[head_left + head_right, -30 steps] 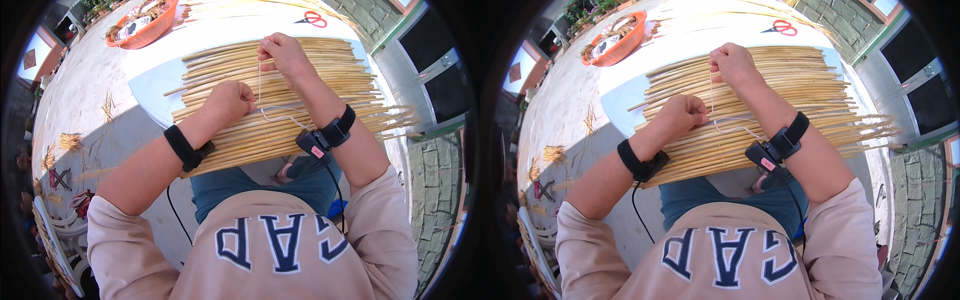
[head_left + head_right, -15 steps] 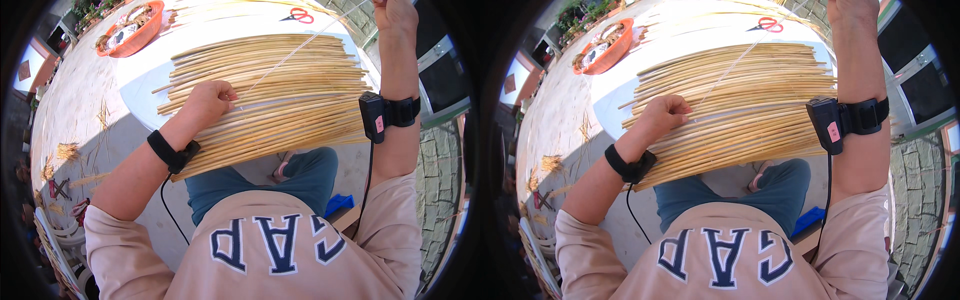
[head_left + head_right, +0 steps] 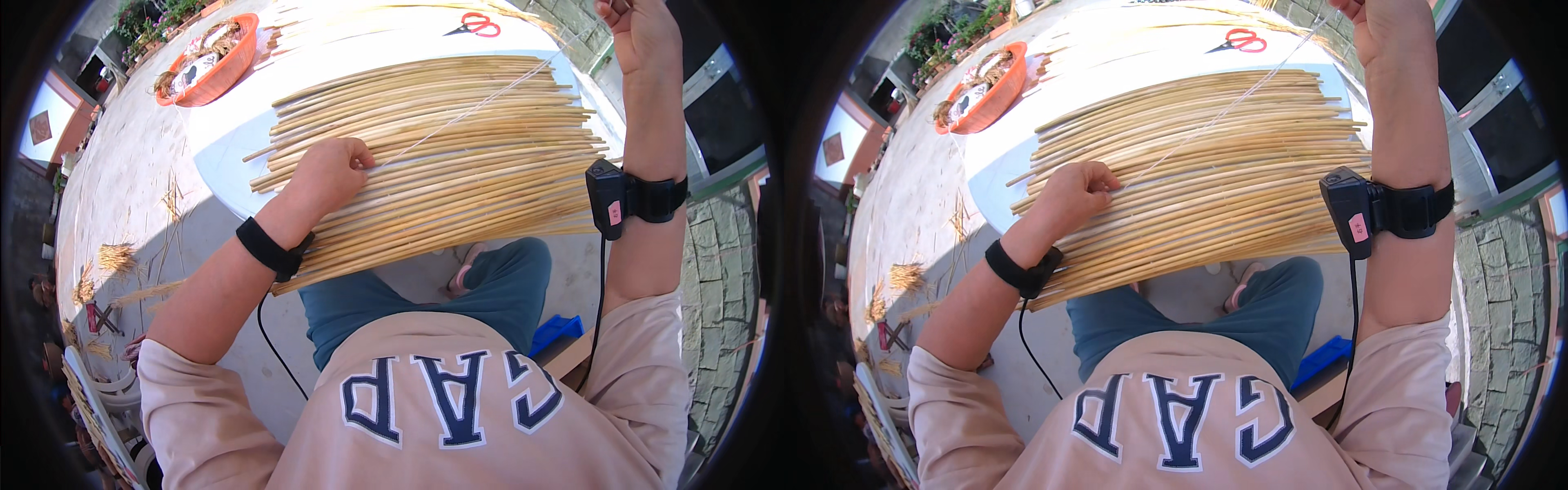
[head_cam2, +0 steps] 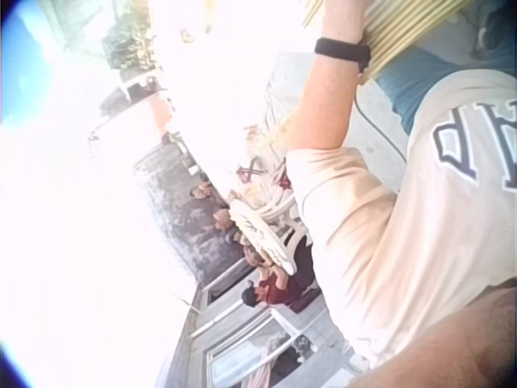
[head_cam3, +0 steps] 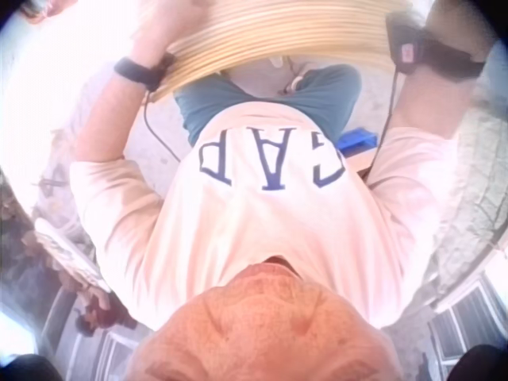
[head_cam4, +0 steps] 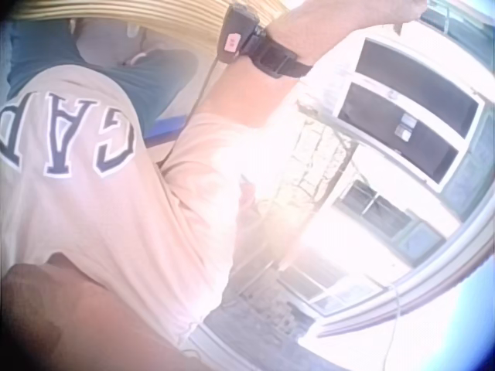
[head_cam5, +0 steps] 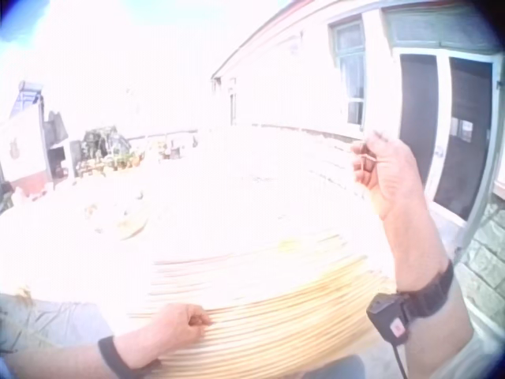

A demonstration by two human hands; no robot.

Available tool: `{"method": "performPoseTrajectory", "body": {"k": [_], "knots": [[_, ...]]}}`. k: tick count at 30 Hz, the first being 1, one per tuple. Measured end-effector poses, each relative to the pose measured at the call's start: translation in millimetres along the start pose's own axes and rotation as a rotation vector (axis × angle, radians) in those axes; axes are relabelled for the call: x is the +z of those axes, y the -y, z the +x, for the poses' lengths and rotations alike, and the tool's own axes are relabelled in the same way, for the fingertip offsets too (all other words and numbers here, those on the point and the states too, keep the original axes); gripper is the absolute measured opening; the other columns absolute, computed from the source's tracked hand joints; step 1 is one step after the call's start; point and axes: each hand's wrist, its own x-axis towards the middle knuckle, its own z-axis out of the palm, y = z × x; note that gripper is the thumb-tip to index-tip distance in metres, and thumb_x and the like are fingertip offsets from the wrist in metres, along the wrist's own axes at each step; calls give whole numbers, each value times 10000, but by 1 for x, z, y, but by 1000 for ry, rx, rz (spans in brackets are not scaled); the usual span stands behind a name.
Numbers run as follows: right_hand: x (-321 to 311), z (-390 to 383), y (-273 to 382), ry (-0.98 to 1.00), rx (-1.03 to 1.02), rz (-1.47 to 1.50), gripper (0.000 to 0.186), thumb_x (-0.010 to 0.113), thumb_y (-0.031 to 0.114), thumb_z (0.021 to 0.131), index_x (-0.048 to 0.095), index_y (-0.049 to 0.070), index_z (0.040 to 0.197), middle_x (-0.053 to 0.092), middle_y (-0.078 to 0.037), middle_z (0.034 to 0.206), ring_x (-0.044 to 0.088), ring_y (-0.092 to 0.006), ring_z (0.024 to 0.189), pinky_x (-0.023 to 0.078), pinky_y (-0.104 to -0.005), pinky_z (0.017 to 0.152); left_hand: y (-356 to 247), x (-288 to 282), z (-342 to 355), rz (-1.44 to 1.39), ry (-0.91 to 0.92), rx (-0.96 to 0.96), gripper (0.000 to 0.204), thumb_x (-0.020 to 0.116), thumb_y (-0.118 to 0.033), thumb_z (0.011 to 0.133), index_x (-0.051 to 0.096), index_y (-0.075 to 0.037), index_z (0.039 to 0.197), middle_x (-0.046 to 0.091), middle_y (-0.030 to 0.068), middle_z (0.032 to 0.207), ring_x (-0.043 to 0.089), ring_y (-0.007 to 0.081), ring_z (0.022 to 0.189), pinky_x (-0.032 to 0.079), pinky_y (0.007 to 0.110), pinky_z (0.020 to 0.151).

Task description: The person weaves together thin bamboo sticks using a white string and a needle.

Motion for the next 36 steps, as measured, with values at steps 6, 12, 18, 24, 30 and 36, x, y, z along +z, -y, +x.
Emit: {"method": "performPoseTrajectory", "body": {"k": [6, 12, 18, 24, 30, 36], "knots": [[-25, -47, -26, 360, 232, 51, 134, 497, 145, 893, 528, 15, 909, 573, -51, 759, 503, -76, 583, 416, -203, 511, 8, -12, -3, 72, -104, 59, 129, 585, -37, 701, 644, -27, 815, 591, 93, 646, 558, 151, 597, 445, 269, 576], [-14, -126, -35, 268, 475, 111, 115, 502, 117, 887, 506, 8, 925, 572, -56, 754, 523, -77, 599, 442, -193, 524, 10, -1, 3, 241, -116, 154, 127, 656, -65, 662, 644, -37, 786, 610, 127, 681, 591, 246, 637, 465, 336, 604], [-20, -166, -55, 280, 723, 140, 86, 498, 98, 884, 496, 23, 925, 571, -57, 761, 536, -86, 616, 452, -197, 533, 10, 7, 6, 387, -120, 161, 145, 673, -112, 651, 640, -37, 771, 619, 142, 744, 587, 309, 741, 458, 383, 680], [-16, -196, -73, 378, 876, 107, 62, 516, 97, 874, 515, 43, 906, 571, -42, 751, 541, -75, 609, 449, -190, 527, 6, 0, 12, 453, -30, 169, 136, 658, -104, 634, 615, -20, 732, 609, 146, 740, 581, 309, 756, 456, 385, 686], [-13, -204, -90, 474, 851, -33, 69, 503, 88, 878, 522, 27, 905, 573, -46, 741, 538, -69, 590, 440, -179, 501, 4, -4, 13, 489, -41, 206, 131, 612, -109, 636, 584, -24, 730, 596, 149, 716, 566, 316, 763, 454, 382, 688], [-12, -203, -94, 507, 811, -84, 64, 518, 62, 857, 509, 6, 886, 563, -52, 713, 532, -73, 562, 430, -188, 468, 1, -11, 7, 409, -20, 216, 152, 590, -121, 650, 588, -16, 759, 589, 158, 721, 554, 312, 770, 449, 393, 688]]}}
